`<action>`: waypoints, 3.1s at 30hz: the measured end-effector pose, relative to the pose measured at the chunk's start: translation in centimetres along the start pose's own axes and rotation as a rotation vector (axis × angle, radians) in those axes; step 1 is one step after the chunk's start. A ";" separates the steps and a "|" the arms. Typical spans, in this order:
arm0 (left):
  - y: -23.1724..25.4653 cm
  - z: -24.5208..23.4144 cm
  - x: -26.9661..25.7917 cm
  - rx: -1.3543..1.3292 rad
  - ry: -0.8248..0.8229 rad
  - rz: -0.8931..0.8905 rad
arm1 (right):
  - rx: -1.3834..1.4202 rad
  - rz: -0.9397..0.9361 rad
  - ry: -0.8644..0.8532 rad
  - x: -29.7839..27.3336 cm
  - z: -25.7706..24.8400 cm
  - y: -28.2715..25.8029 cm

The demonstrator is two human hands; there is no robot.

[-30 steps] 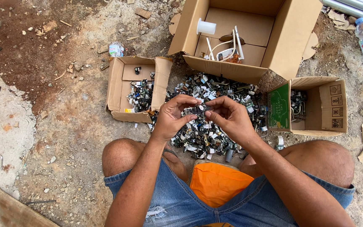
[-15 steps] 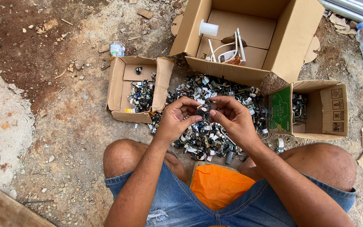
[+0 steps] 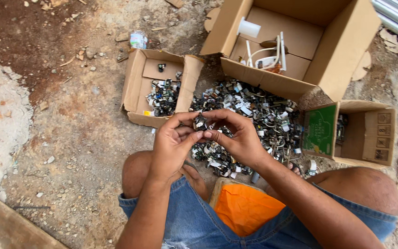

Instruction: The person sits on the ground and sorts small electronic components from a large pile into two cardboard boxes. They pick up individual pieces, inspect them, and place them into either the left or right box.

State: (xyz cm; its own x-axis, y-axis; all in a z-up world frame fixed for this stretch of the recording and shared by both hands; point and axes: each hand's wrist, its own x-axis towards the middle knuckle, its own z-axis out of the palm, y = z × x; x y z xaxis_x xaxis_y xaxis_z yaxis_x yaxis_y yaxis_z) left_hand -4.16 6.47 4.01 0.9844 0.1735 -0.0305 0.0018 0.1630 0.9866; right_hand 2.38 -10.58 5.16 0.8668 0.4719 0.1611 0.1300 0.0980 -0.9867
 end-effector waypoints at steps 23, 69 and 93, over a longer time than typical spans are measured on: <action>4.2 -10.0 1.0 0.607 0.172 0.041 | -0.428 0.389 0.052 10.1 9.3 35.2; -8.3 7.3 -3.4 1.363 -1.341 -0.242 | -1.071 1.027 -0.063 -5.2 -12.0 36.1; 0.0 9.9 1.6 0.261 -0.251 -0.151 | -0.351 0.292 -0.316 -1.8 -13.1 -3.6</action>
State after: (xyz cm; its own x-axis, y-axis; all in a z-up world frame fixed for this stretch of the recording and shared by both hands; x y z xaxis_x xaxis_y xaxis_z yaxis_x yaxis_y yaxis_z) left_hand -0.87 -2.92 5.52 0.9821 -0.0814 -0.1700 0.1626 -0.0900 0.9826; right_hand 6.70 -23.29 8.13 0.7111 0.6812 -0.1741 0.1057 -0.3484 -0.9314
